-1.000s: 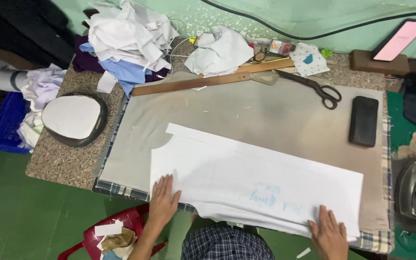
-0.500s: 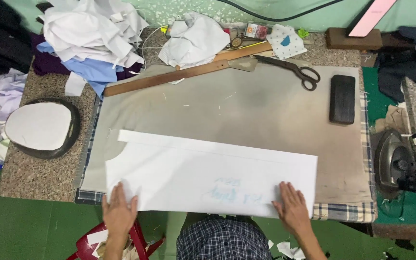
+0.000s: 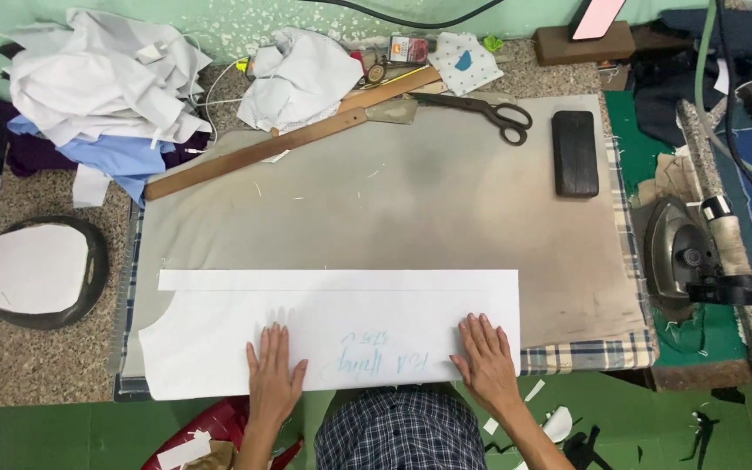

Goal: The person irons a white patterned fabric piece on a work table using a steam iron. They smooth the fabric with their hands, move a black rectangular object aside, and repeatedly press the iron over the material to remove wrinkles.

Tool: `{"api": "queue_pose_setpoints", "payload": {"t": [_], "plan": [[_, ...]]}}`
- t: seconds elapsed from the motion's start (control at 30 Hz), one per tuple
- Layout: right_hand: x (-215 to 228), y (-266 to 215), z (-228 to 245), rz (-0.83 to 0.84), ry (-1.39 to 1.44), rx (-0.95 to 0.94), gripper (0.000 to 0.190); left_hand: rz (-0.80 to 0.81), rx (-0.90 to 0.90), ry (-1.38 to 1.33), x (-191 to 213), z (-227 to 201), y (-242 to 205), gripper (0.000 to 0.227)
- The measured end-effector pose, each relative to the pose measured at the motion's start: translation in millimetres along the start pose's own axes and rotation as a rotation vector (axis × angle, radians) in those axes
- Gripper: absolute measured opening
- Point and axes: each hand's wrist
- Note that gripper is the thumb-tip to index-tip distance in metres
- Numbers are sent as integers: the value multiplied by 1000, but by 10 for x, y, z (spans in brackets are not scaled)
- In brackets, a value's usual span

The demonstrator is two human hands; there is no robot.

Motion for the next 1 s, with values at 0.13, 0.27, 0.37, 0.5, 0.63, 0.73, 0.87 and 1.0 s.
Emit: {"api": "queue_pose_setpoints", "payload": {"t": [0.13,0.27,0.37,0.5,0.63,0.73,0.87,1.0], "plan": [[-24,-267,-163,63,-61,13,72,-21,-93,128,-99,-284,-149,77],[109,-556,-497,37,-72,29,69,-64,-220,159,-85,-501,-340,78],[133,-612,-552,28,-25,40,70,39,-167,-57,-27,-478,-335,72],[38,-355,-360,32,-54,60,74,-5,-76,-115,31,-314,-208,72],[-77,76,-127,41,-8,100,73,-51,-61,-80,77,-263,-67,73],[-83,346,6,5,21,139,71,-54,-49,-52,-21,-242,2,73],[-42,481,73,-73,79,139,62,-126,-53,55,-98,-214,65,76],[-9,489,93,-92,100,117,62,-119,-49,63,-124,-206,70,75]]}}
Point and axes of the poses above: each hand's wrist, its own y-axis towards the middle knuckle, its own x-axis out of the back of the hand, z = x × y, and after that the axes turned 13 degrees about x, right-handed
